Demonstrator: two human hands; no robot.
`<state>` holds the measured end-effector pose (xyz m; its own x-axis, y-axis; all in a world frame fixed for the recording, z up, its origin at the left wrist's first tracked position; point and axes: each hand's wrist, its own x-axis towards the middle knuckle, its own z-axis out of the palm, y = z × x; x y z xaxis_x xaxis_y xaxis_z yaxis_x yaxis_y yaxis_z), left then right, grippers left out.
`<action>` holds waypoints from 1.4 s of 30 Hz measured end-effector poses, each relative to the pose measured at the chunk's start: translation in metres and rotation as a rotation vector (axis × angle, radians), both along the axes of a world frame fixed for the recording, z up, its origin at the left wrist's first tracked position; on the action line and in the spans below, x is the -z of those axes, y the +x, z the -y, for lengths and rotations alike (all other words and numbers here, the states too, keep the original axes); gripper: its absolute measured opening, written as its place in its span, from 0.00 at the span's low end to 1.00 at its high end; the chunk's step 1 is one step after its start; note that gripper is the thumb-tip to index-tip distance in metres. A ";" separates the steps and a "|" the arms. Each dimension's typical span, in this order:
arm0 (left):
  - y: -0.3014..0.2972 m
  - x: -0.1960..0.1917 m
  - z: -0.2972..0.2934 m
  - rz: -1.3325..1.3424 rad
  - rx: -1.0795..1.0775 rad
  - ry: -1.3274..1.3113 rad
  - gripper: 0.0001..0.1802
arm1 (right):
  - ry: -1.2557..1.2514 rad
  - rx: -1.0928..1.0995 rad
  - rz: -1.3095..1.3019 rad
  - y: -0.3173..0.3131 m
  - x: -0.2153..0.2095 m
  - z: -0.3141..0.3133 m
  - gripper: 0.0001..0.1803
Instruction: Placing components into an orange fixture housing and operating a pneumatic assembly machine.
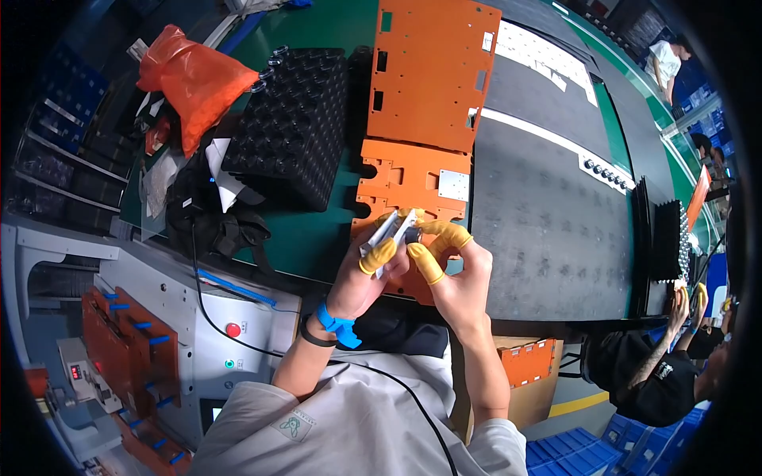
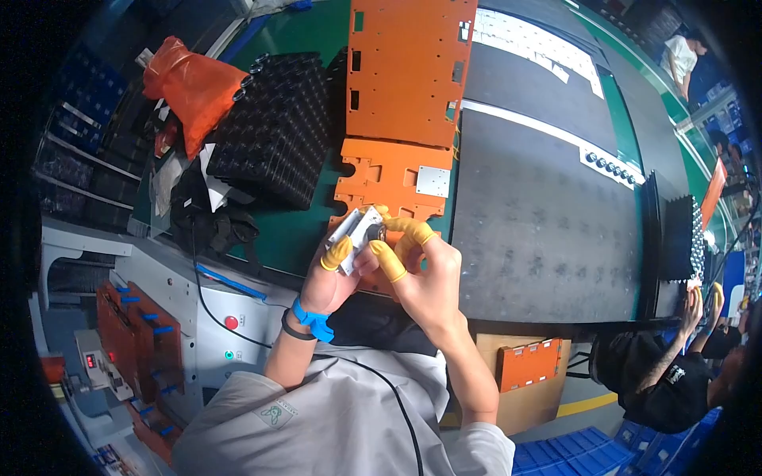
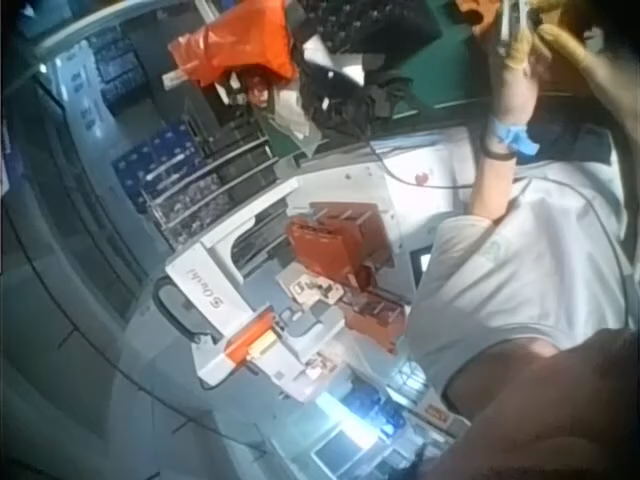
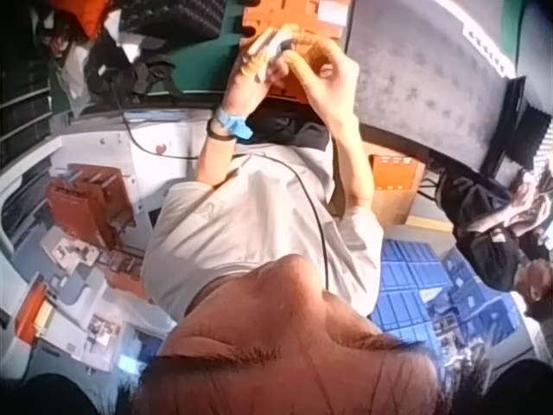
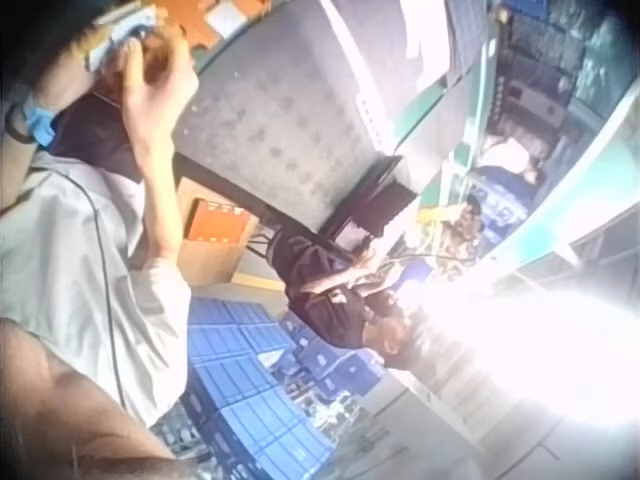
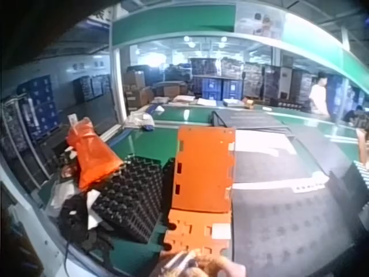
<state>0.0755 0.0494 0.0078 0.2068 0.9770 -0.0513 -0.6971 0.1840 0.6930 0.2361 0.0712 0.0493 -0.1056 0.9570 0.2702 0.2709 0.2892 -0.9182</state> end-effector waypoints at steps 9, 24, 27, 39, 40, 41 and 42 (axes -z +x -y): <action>-0.008 0.010 0.005 0.039 -0.004 -0.066 0.36 | 0.064 -0.053 -0.022 0.010 -0.009 0.001 0.16; -0.008 0.005 0.000 0.043 0.113 0.005 0.37 | 0.184 -0.077 -0.034 0.019 0.000 0.001 0.19; -0.003 -0.009 0.001 0.033 0.079 0.042 0.37 | 0.267 -0.055 0.000 0.024 0.002 0.002 0.19; -0.006 0.001 0.008 -0.031 0.142 -0.019 0.34 | 0.719 0.132 0.283 0.021 0.012 0.006 0.26; -0.007 0.003 0.009 -0.040 0.136 0.014 0.34 | 0.719 0.131 0.282 0.021 0.012 0.006 0.26; -0.008 0.003 0.008 -0.025 0.154 0.038 0.31 | 0.749 0.148 0.269 0.022 0.012 0.005 0.25; -0.003 0.002 0.009 -0.043 0.085 -0.026 0.30 | 0.779 0.165 0.255 0.024 0.011 0.004 0.23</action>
